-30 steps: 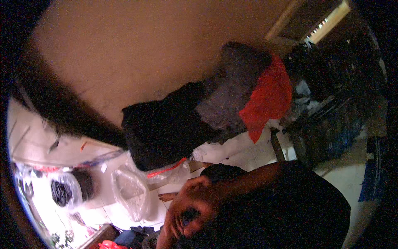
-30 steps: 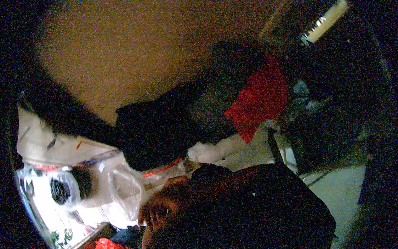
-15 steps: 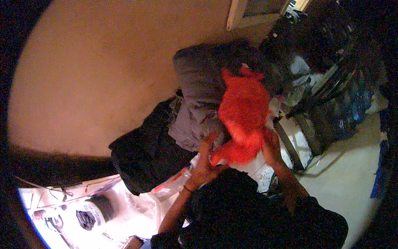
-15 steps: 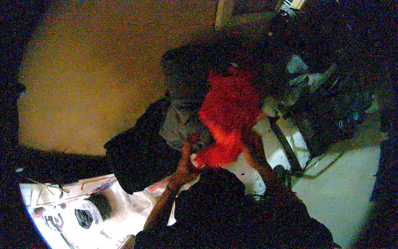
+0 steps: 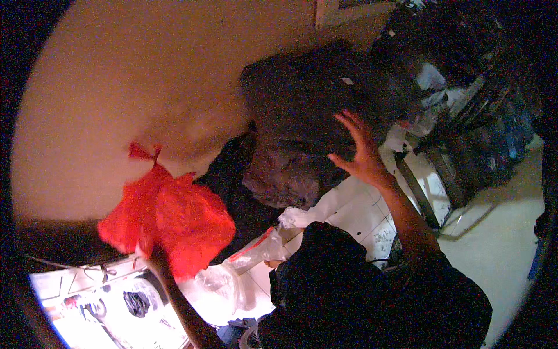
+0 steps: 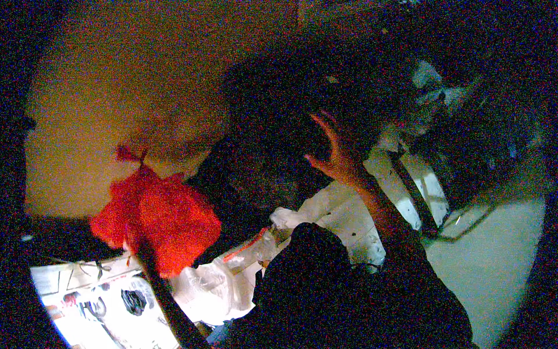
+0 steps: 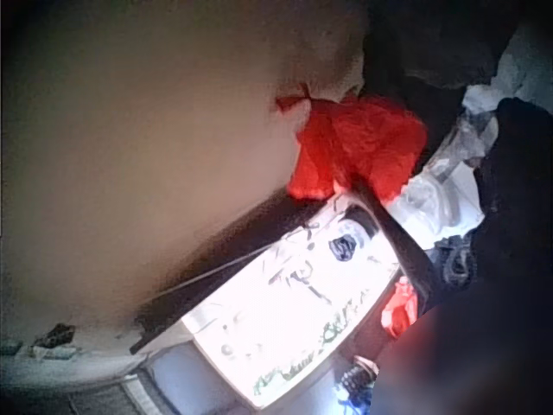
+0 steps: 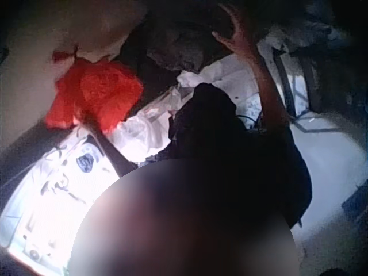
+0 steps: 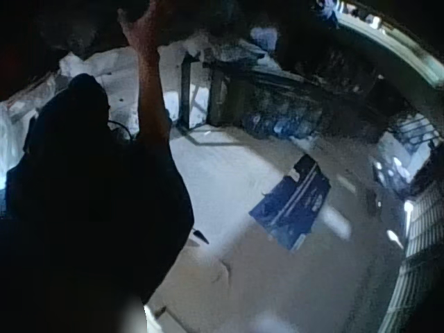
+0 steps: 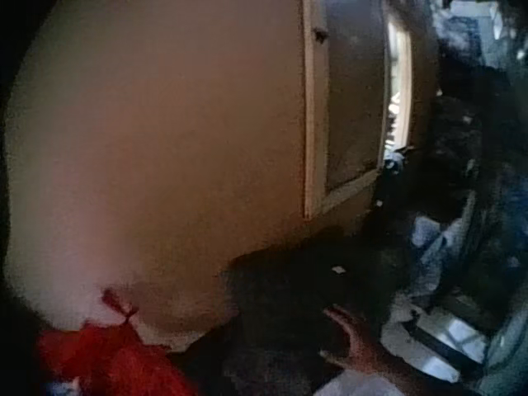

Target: The person repeatedly picks up folded grey garments from a pile and places them into a large clear plastic bag. The person handles the clothes one at a time, adjusting the bag as needed to fit more items.

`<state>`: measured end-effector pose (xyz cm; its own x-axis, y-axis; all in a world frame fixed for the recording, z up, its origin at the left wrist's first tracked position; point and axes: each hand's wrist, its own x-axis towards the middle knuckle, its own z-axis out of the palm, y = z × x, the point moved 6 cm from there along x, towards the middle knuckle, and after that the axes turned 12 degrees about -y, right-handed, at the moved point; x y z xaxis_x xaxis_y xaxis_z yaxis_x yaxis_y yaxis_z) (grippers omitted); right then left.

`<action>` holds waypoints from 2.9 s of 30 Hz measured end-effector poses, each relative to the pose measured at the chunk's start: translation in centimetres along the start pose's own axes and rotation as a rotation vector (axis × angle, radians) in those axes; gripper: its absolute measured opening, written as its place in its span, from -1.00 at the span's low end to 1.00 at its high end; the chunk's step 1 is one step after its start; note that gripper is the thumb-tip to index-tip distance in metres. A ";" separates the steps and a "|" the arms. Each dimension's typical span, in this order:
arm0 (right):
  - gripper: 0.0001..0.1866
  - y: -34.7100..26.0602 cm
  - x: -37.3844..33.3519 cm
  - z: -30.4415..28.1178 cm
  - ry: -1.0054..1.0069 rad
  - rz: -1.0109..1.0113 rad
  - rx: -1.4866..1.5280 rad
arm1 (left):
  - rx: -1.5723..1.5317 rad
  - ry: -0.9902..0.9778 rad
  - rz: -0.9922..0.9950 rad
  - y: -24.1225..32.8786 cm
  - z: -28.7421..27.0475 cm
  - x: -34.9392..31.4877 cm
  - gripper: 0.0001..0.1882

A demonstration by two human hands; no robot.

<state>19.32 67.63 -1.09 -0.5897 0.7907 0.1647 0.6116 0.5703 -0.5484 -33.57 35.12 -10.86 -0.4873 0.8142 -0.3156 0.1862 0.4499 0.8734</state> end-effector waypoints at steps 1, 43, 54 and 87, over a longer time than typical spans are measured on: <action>0.11 -0.2 1.1 1.8 -0.068 -0.017 -0.102 | -0.021 0.042 0.006 -0.2 -0.5 1.3 -0.63; -0.37 -2.2 -9.0 3.7 0.371 0.340 0.371 | 0.585 -0.321 0.549 13.9 32.4 -6.7 0.34; -0.19 -6.6 -5.1 5.9 0.272 0.142 0.422 | -0.066 0.124 0.414 -0.8 27.5 -3.0 -0.43; -0.54 19.1 -4.0 0.2 0.527 0.263 -0.204 | -0.704 -0.290 -0.253 -2.0 32.1 -7.4 -0.67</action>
<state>33.18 75.30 -12.40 -0.0978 0.8841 0.4570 0.8202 0.3317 -0.4661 -2.92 39.99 -22.16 -0.1841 0.8249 -0.5344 -0.5289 0.3752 0.7613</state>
